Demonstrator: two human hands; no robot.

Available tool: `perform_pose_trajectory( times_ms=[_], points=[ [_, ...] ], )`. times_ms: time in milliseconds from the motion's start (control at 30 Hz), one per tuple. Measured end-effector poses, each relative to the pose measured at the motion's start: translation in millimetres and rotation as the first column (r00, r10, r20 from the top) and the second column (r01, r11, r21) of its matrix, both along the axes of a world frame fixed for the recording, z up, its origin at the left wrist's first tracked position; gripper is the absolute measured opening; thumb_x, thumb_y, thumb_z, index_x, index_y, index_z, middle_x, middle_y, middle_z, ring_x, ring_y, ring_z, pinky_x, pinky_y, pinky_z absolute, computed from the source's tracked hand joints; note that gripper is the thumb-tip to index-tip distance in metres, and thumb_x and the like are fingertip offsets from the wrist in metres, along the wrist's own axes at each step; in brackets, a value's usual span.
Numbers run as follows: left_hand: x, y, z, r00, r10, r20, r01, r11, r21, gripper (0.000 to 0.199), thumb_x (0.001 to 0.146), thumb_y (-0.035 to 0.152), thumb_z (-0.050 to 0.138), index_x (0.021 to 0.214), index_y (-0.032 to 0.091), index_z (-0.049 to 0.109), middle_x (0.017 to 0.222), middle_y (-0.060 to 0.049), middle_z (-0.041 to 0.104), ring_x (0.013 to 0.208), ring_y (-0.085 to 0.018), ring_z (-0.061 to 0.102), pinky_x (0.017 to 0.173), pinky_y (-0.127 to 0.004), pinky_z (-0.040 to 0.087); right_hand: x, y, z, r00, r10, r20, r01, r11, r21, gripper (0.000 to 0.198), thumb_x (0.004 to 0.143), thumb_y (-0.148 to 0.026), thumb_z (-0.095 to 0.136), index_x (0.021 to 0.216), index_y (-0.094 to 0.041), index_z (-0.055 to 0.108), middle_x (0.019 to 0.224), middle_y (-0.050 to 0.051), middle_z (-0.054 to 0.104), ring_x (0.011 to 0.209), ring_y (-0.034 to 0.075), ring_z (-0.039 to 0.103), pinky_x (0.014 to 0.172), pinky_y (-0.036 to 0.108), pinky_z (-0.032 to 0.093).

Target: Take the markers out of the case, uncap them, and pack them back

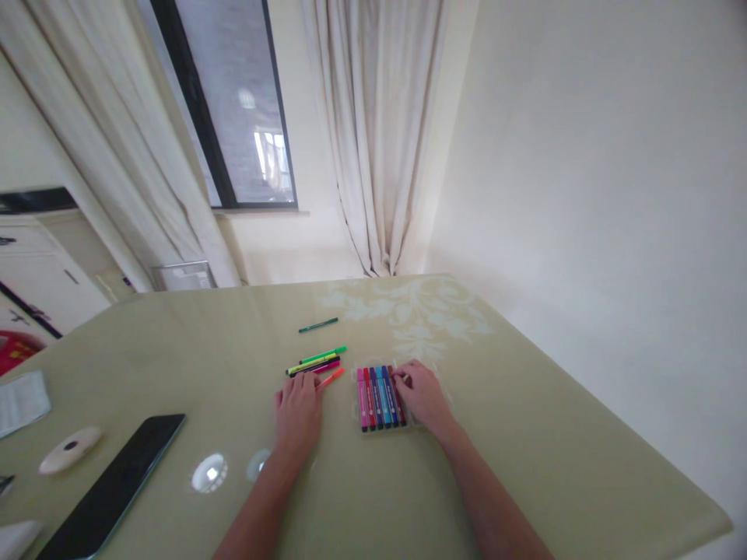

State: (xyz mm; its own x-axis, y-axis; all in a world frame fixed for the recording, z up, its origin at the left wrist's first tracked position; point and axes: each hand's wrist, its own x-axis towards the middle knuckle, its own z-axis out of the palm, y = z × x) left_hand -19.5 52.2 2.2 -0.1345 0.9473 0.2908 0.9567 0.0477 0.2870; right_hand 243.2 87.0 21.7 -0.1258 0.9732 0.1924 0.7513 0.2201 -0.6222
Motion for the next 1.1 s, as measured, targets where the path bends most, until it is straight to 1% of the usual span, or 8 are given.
perform_pose_trajectory(
  times_ms=[100, 200, 300, 400, 500, 667, 933, 1100],
  points=[
    [7.2, 1.7, -0.4, 0.963, -0.09, 0.255, 0.067, 0.993, 0.099, 0.025, 0.102, 0.034, 0.043, 0.098, 0.021, 0.064, 0.102, -0.009, 0.068, 0.1, -0.028, 0.062, 0.091, -0.044, 0.049, -4.8, -3.1, 3.6, 0.997, -0.01, -0.08, 0.013, 0.999, 0.032, 0.023, 0.097, -0.024, 0.057, 0.09, -0.018, 0.078, 0.09, 0.007, 0.07, 0.078, 0.017, 0.063, 0.078, 0.029, 0.047],
    [25.6, -3.6, 0.3, 0.835, -0.263, 0.484, 0.151, 0.954, 0.258, 0.03, 0.104, 0.043, 0.041, 0.106, 0.02, 0.062, 0.106, -0.009, 0.066, 0.096, -0.025, 0.063, 0.087, -0.04, 0.052, -14.4, -8.1, 5.8, 0.95, 0.044, -0.31, -0.046, 0.999, 0.002, 0.029, 0.098, -0.038, 0.057, 0.092, -0.019, 0.078, 0.088, 0.006, 0.071, 0.079, 0.018, 0.064, 0.075, 0.028, 0.048],
    [50.2, -14.9, 0.1, 0.722, -0.427, 0.544, 0.337, 0.904, 0.262, 0.027, 0.104, 0.043, 0.045, 0.108, 0.022, 0.063, 0.102, -0.006, 0.065, 0.088, -0.021, 0.063, 0.081, -0.035, 0.054, -24.5, -11.9, 4.9, 0.833, 0.098, -0.544, -0.174, 0.981, -0.09, 0.034, 0.095, -0.049, 0.059, 0.092, -0.02, 0.076, 0.078, 0.002, 0.068, 0.071, 0.017, 0.061, 0.064, 0.026, 0.046],
    [65.9, -23.5, -2.3, 0.676, -0.46, 0.576, 0.401, 0.885, 0.236, 0.024, 0.104, 0.04, 0.047, 0.111, 0.023, 0.062, 0.102, -0.005, 0.066, 0.083, -0.019, 0.065, 0.079, -0.034, 0.056, -29.0, -11.3, 3.3, 0.74, 0.051, -0.671, -0.202, 0.968, -0.149, 0.041, 0.091, -0.058, 0.062, 0.083, -0.019, 0.072, 0.064, -0.002, 0.059, 0.059, 0.014, 0.053, 0.055, 0.024, 0.041],
    [68.6, -26.5, -6.0, 0.697, -0.54, 0.473, 0.505, 0.837, 0.211, 0.028, 0.104, 0.036, 0.048, 0.126, 0.023, 0.059, 0.118, -0.009, 0.068, 0.103, -0.021, 0.066, 0.092, -0.037, 0.055, -23.6, -5.2, 3.5, 0.672, -0.011, -0.741, -0.126, 0.984, -0.128, 0.046, 0.087, -0.063, 0.064, 0.077, -0.018, 0.067, 0.061, -0.002, 0.056, 0.056, 0.013, 0.051, 0.055, 0.025, 0.041],
    [71.2, -29.5, -9.4, 0.776, -0.63, 0.043, 0.623, 0.775, 0.108, 0.045, 0.1, 0.04, 0.059, 0.142, 0.023, 0.053, 0.137, -0.009, 0.064, 0.124, -0.027, 0.059, 0.106, -0.045, 0.047, 5.5, 9.6, 4.1, 0.603, -0.148, -0.784, 0.113, 0.989, -0.099, 0.05, 0.083, -0.068, 0.065, 0.086, -0.018, 0.068, 0.066, 0.0, 0.062, 0.052, 0.013, 0.051, 0.049, 0.025, 0.038],
    [72.2, -33.3, -4.1, 0.85, -0.517, -0.1, 0.524, 0.848, 0.073, 0.053, 0.092, 0.056, 0.065, 0.131, 0.019, 0.061, 0.129, -0.012, 0.065, 0.118, -0.032, 0.059, 0.101, -0.05, 0.046, 21.6, 15.1, -10.3, 0.824, -0.113, -0.555, 0.028, 0.987, -0.159, 0.037, 0.085, -0.053, 0.064, 0.088, -0.017, 0.071, 0.065, 0.001, 0.065, 0.053, 0.015, 0.059, 0.05, 0.025, 0.043],
    [71.0, -34.0, -3.4, 0.748, -0.649, -0.138, 0.662, 0.744, 0.092, 0.049, 0.098, 0.035, 0.062, 0.145, 0.025, 0.052, 0.141, -0.007, 0.062, 0.128, -0.025, 0.055, 0.111, -0.043, 0.041, 11.3, 10.3, -13.8, 0.911, -0.057, -0.408, -0.012, 0.986, -0.165, 0.023, 0.086, -0.033, 0.066, 0.102, -0.017, 0.072, 0.074, 0.003, 0.074, 0.063, 0.016, 0.068, 0.065, 0.027, 0.051]
  ],
)
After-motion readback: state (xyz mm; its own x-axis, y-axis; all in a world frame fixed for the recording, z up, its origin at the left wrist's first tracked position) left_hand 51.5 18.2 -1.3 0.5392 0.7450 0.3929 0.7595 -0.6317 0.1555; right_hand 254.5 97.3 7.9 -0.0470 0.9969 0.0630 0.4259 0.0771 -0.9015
